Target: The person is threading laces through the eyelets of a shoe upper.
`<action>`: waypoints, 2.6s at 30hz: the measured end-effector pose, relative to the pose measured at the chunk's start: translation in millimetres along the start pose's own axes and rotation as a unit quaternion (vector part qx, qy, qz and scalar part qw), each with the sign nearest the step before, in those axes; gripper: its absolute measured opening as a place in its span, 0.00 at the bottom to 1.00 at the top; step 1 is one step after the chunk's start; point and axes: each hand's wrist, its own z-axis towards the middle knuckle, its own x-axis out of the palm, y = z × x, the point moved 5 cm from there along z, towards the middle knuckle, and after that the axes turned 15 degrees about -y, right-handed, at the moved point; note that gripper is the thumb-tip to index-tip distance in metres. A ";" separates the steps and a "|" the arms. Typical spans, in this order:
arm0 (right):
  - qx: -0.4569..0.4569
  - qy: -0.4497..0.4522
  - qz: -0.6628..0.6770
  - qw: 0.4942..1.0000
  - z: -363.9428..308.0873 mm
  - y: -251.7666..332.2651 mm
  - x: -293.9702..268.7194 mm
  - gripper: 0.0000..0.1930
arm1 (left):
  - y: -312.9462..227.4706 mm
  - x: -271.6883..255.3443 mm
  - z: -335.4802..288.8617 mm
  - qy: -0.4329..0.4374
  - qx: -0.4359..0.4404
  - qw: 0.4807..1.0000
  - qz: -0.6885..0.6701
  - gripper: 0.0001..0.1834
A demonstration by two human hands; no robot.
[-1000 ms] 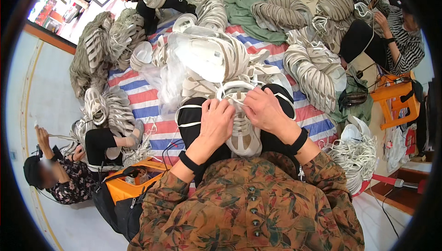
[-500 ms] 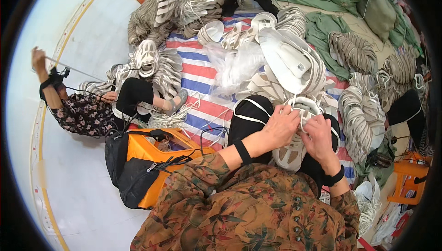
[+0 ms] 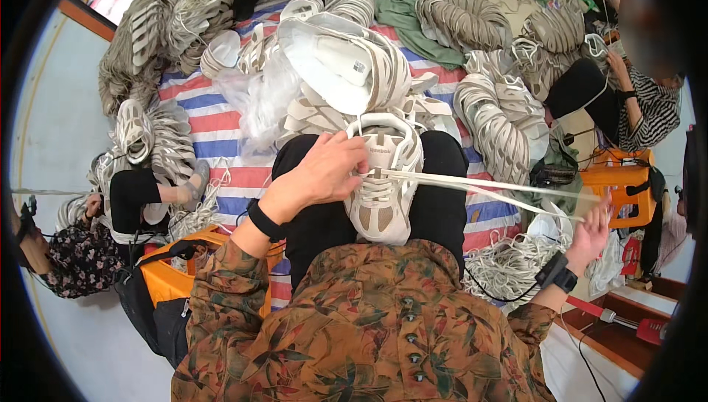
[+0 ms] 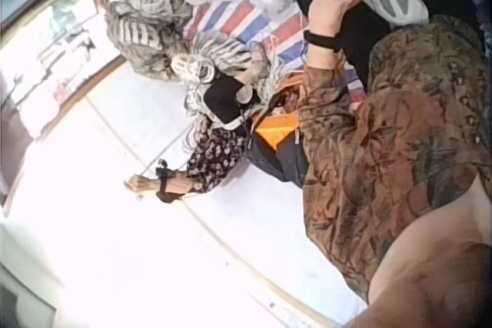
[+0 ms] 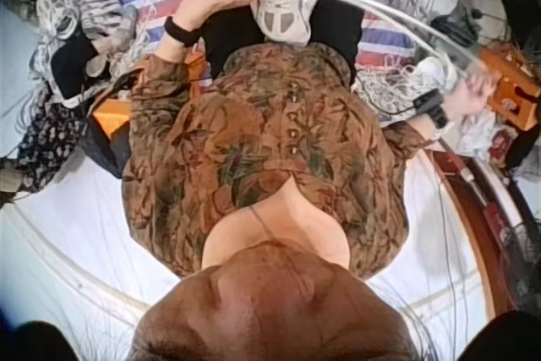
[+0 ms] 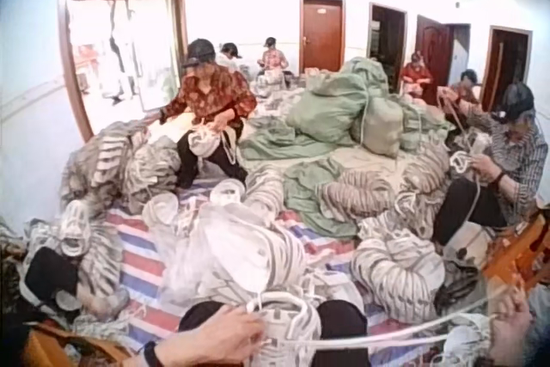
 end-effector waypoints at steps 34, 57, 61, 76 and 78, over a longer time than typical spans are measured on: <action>-0.088 0.492 -0.674 0.544 -217.8 -344.4 124.4 0.12 | -32.9 35.2 -22.6 -0.175 0.034 0.972 0.154 0.18; -0.250 0.546 -0.623 0.501 -231.6 -330.9 113.5 0.08 | -16.2 21.1 -12.1 -0.133 0.052 0.984 -0.103 0.06; -0.140 0.422 -0.677 0.586 -213.8 -348.6 95.1 0.09 | -1.3 21.3 -1.8 -0.063 -0.001 0.995 -0.078 0.06; 0.270 0.241 -0.617 0.699 -187.2 -348.6 86.0 0.11 | 6.2 23.2 6.2 -0.106 -0.141 0.977 -0.121 0.12; 0.184 0.333 -0.628 0.679 -190.6 -341.4 94.1 0.11 | -0.9 25.6 1.1 -0.117 -0.136 0.976 -0.126 0.11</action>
